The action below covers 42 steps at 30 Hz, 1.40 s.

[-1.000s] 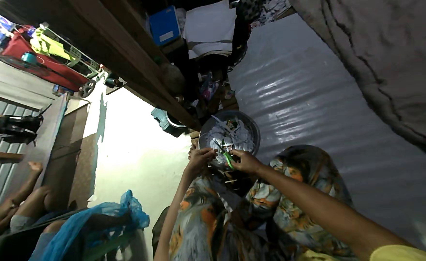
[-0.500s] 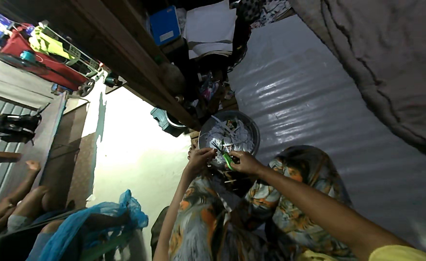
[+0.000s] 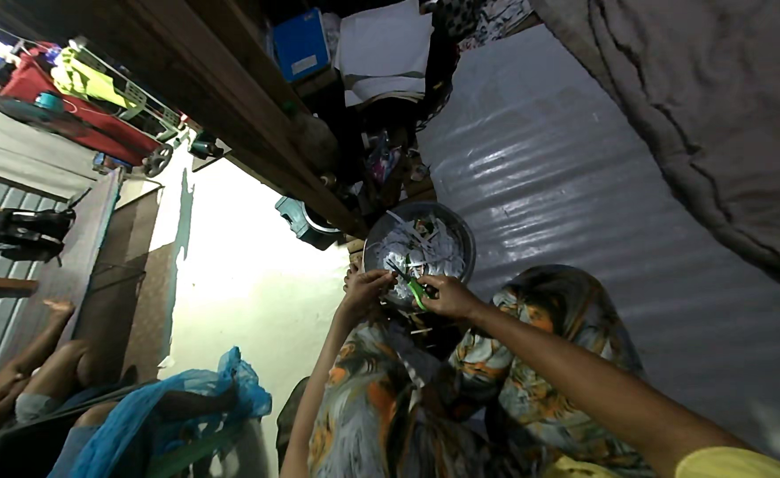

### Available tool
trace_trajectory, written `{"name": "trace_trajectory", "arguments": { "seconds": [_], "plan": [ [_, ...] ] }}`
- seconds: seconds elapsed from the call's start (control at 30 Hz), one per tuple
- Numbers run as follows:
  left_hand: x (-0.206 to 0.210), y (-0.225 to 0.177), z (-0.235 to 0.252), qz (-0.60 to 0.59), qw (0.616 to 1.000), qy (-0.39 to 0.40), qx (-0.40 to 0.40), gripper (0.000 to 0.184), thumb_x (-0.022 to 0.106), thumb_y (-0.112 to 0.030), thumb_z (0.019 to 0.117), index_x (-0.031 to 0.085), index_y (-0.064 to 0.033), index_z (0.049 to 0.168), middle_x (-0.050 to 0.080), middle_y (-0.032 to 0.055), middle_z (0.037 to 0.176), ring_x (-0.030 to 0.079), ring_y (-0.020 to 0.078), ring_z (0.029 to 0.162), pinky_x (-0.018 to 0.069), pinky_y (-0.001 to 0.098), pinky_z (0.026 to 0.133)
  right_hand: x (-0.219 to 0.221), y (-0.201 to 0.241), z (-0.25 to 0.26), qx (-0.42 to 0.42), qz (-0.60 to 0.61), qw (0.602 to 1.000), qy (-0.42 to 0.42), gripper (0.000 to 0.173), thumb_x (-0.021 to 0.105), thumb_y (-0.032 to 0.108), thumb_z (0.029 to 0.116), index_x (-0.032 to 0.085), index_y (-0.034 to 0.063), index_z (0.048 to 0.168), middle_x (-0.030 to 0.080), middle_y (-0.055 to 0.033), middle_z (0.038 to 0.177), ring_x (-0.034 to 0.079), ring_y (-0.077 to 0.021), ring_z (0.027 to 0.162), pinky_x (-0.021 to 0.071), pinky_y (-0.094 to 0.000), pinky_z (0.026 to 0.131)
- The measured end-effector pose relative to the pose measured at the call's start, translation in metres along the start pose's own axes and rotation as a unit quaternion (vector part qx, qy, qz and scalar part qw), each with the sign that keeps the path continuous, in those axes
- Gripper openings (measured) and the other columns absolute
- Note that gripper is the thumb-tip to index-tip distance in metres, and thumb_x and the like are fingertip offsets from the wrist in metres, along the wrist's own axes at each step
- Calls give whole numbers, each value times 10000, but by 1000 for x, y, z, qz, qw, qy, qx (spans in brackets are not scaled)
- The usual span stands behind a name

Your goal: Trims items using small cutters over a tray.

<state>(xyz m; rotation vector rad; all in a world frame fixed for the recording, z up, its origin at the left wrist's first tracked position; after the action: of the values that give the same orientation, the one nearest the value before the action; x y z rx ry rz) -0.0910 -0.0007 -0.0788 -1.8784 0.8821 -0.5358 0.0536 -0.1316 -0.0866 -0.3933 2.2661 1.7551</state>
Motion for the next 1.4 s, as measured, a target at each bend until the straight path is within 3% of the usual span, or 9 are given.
{"name": "trace_trajectory", "arguments": {
  "seconds": [0.13,0.37,0.57,0.7,0.83,1.03,1.23,1.4],
  "plan": [
    [0,-1,-1,-5,1000,0,-5,159,549,-46,1027,691,18,1055,729,15,907,680,77,799,571,262,788,-2,4,-1,-9,-5,1000,-12,392,603,155,990,621,-40,1329,684,-244,1121,661,-345,996,503,-486,945],
    [0,0,-1,-7,1000,0,-4,149,550,-43,1024,685,16,1045,724,9,888,677,76,791,568,258,784,0,0,0,7,-9,1000,13,491,670,263,956,604,-29,1346,671,-253,1148,649,-361,1034,490,-517,961],
    [1,-2,-1,8,1000,2,0,162,534,-44,1026,684,15,1048,716,2,889,671,72,797,565,261,787,-1,3,-1,-12,-19,1000,-5,393,612,163,985,628,-36,1323,687,-238,1104,658,-346,989,497,-495,950],
    [2,-4,-2,4,1000,-2,-7,159,535,-43,1029,681,19,1047,718,3,883,671,71,793,564,258,786,0,-1,0,-5,-11,1000,-3,430,646,204,962,623,-28,1323,683,-237,1091,656,-349,973,502,-510,928],
    [0,-1,0,10,1000,4,10,157,534,-41,1023,684,6,1016,711,-2,871,672,76,801,567,269,801,2,-2,0,7,-28,999,26,489,672,269,953,609,-7,1352,676,-248,1143,648,-376,1044,484,-535,968],
    [1,-2,-1,1,1000,-3,-3,157,533,-28,1024,683,16,1023,716,5,874,671,75,793,565,263,791,-2,1,0,2,-29,1000,0,387,620,166,987,632,-24,1324,681,-246,1142,654,-365,1039,485,-512,979],
    [-2,0,0,26,1000,-3,0,167,540,-35,1023,697,10,987,712,-9,852,664,59,780,560,247,781,1,0,0,2,-68,997,22,477,665,255,951,619,-8,1345,680,-255,1150,633,-411,1099,455,-563,1007],
    [-3,0,-1,46,999,-8,-7,166,556,-28,1014,706,1,947,706,-17,827,653,49,753,555,233,752,1,1,-1,-6,-108,994,27,438,642,229,971,627,2,1346,685,-237,1192,619,-409,1152,413,-552,1065]
  ]
}}
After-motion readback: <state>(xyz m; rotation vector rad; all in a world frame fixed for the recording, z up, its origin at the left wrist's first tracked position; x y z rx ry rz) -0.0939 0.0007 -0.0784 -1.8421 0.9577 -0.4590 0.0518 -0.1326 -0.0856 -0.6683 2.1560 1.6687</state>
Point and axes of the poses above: each hand's wrist, its own z-axis towards the middle knuckle, its own x-axis out of the palm, y = z × x, the point moved 6 cm from there along z, towards the middle knuckle
